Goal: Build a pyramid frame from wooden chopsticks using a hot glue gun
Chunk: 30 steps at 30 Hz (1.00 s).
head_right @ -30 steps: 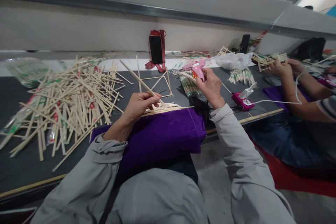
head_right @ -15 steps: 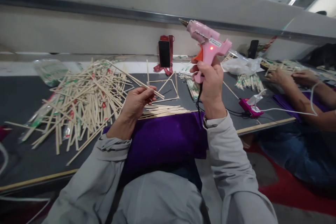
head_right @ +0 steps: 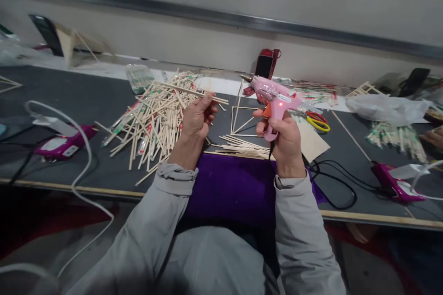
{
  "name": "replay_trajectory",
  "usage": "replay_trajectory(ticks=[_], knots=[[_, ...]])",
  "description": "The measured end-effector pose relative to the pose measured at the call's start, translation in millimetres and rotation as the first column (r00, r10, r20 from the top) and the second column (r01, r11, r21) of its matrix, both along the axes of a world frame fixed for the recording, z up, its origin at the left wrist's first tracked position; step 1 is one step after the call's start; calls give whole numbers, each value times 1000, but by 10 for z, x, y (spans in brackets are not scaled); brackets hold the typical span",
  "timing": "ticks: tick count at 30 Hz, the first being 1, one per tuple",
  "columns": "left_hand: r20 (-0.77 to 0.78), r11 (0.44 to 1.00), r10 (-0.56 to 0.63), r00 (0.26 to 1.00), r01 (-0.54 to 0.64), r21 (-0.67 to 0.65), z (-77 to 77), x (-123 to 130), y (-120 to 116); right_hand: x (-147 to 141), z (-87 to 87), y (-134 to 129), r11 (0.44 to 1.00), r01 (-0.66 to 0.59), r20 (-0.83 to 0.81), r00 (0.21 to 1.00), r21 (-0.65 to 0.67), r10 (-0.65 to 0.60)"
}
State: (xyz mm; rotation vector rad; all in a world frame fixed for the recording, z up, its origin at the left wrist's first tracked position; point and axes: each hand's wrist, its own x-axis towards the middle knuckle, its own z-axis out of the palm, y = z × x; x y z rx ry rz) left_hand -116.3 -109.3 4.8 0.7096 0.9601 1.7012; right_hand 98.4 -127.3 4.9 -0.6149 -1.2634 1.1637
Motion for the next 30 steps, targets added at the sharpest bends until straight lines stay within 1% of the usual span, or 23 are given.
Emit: replay_trajectory(ticks=[3,6,10,15,19,24,27,30], knots=[[-12,1000,-7,1000,7,2,-10,-10,8,36,8,-55,999,50,101,994,8,-51],[3,999,-28,1000,28,17,-19,-11,14,44,0,-100,998,63,134,989,15,-65],[3,999,-38,999,38,23,-23,-22,19,22,-51,-109,997,75,176,982,2,-74],[19,1000,-30,999,30,5,-11,-48,20,-4,-91,-88,997,72,208,976,-31,-64],[37,1000,-16,999,16,-6,-5,-58,18,-12,-87,-95,995,89,190,978,-41,-80],[-11,1000,12,1000,-11,9,-26,-63,27,-25,-101,-100,993,103,233,969,-58,-87],[-5,1000,-2,1000,2,29,-36,-63,33,-36,-121,-98,992,112,237,967,-65,-93],[-7,999,-5,1000,6,37,-38,-52,33,-39,-145,-96,986,150,238,963,-75,-128]])
